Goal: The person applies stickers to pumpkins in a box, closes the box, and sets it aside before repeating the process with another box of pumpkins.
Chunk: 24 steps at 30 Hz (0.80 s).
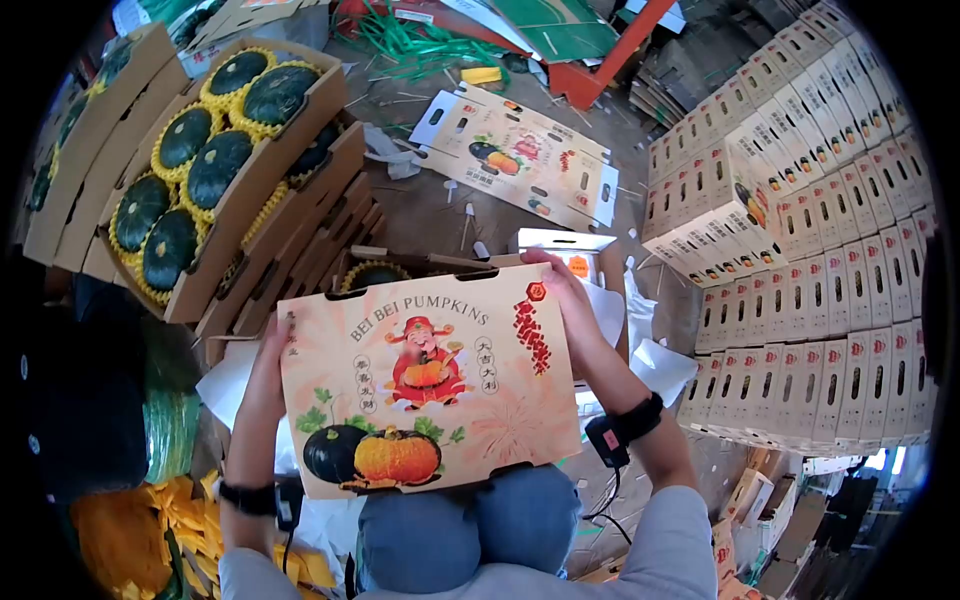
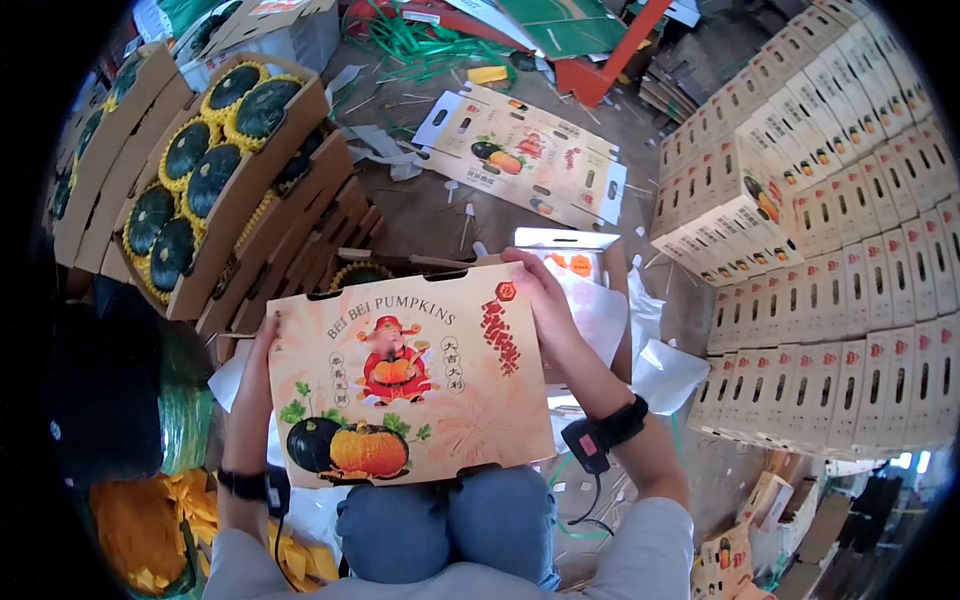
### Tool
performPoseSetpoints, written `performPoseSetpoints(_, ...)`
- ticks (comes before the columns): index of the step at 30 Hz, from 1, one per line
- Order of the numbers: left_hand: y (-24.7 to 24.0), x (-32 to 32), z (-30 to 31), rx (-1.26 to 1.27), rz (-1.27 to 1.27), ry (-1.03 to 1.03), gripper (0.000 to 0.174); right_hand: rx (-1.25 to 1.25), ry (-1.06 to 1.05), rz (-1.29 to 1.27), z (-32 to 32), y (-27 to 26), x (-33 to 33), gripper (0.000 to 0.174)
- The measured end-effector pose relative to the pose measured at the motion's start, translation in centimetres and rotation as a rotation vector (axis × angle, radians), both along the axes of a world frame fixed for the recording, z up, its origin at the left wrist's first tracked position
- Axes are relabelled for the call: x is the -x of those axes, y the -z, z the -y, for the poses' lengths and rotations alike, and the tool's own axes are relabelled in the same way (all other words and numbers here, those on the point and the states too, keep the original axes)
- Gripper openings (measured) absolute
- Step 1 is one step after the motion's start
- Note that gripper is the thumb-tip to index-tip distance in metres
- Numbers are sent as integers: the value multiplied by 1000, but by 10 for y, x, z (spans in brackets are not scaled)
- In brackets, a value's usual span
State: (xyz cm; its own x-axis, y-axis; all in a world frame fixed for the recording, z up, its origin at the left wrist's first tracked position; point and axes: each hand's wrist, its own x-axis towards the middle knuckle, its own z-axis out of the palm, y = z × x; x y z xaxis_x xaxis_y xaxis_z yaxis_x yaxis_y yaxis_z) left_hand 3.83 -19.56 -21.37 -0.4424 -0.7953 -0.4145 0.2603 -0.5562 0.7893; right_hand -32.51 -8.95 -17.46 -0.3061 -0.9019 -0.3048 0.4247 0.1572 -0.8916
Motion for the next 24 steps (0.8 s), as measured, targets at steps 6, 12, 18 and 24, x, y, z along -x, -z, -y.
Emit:
performPoseSetpoints(6,-31,-34,-94,-66,30,78,84,-134,-30,161,-20,-5,-9,53)
performPoseSetpoints(12,-16,-40,-120,-80,112,-43,84,-82,-11,226,-17,11,-6,52)
performPoseSetpoints(18,24,-84,-126,-94,20,-205,78,-14,-95,199,-23,-18,-11,68)
performPoseSetpoints(24,-25,-87,-77,109,-120,126,60,233,74,-44,-37,-70,15,67)
